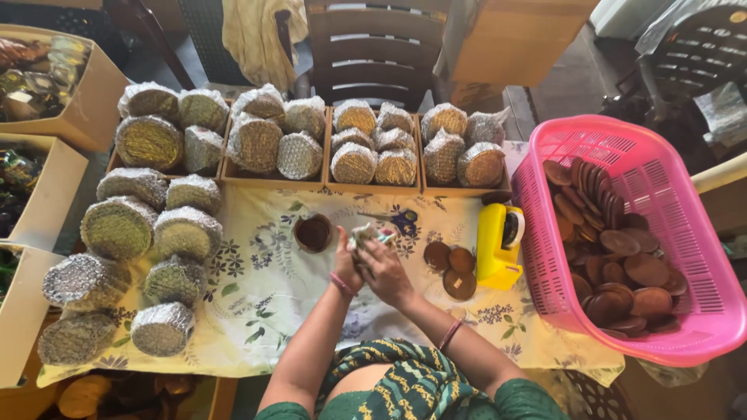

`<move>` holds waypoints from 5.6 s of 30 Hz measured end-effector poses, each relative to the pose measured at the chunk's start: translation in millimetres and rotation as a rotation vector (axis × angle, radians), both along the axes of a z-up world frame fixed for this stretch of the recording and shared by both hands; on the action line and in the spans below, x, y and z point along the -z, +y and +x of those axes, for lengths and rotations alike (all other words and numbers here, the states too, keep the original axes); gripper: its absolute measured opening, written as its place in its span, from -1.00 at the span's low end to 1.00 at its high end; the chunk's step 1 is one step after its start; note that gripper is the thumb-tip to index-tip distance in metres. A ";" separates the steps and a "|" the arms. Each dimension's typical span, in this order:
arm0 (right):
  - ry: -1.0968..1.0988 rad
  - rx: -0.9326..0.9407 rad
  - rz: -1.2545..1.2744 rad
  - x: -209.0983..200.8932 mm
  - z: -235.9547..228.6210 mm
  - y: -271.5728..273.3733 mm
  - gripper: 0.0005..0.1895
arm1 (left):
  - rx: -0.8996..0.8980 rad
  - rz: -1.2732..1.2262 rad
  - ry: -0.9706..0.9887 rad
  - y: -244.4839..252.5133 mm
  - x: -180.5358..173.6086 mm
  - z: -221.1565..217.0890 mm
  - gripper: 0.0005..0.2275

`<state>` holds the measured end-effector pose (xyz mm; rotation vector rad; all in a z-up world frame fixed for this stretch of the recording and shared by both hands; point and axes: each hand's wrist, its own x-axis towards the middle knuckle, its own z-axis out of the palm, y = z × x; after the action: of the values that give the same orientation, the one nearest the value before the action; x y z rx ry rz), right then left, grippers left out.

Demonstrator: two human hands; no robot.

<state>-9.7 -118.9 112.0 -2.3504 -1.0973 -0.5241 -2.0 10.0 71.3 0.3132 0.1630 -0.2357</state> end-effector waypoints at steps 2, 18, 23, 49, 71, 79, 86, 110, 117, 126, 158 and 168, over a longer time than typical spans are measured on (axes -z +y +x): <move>0.020 -0.076 -0.050 22.3 8.7 -17.0 -0.66 | -0.018 0.023 -0.020 6.4 17.1 4.1 -0.31; 0.376 0.385 0.227 10.4 27.5 -7.3 -0.62 | 0.039 0.356 0.036 -34.5 36.3 2.9 -0.61; 0.580 0.307 0.378 27.2 43.1 -16.8 -0.70 | -0.223 0.440 0.050 -37.4 115.1 29.9 -0.69; 0.074 -0.064 0.093 28.8 -3.5 -17.4 -0.56 | -0.066 -0.102 0.110 -18.0 23.2 14.5 -0.58; -0.068 0.047 0.149 15.8 7.1 -23.0 -0.70 | 0.026 0.002 0.003 -25.0 64.3 21.0 -0.55; 0.093 0.205 0.285 22.1 12.6 -14.4 -0.62 | 0.163 0.191 0.170 -25.8 35.7 5.4 -0.51; 0.421 0.439 0.394 67.7 37.0 -51.1 -0.73 | -0.027 1.110 -0.095 13.5 72.1 21.4 -0.72; 0.957 0.457 0.348 94.4 20.9 -176.5 -0.67 | -0.301 2.376 0.158 105.3 86.6 22.0 -0.44; 0.477 0.503 0.237 81.0 36.9 -187.0 -0.53 | -0.637 2.324 -0.158 64.3 40.6 14.0 -0.59; 0.569 0.872 -0.400 51.7 62.6 -175.0 -0.51 | -0.427 2.026 -0.516 0.4 11.4 2.9 -0.76; 0.346 0.464 0.019 75.5 21.7 -144.8 -0.73 | 0.068 0.633 0.216 -23.0 145.4 14.0 -0.70; 0.760 0.535 0.067 93.2 46.4 -179.8 -0.86 | 0.132 0.636 0.158 -15.2 134.7 11.2 -0.79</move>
<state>36.7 -298.7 18.9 -2.4295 -0.1063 0.1764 9.2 -5.1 -63.5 0.9406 0.3745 -0.3369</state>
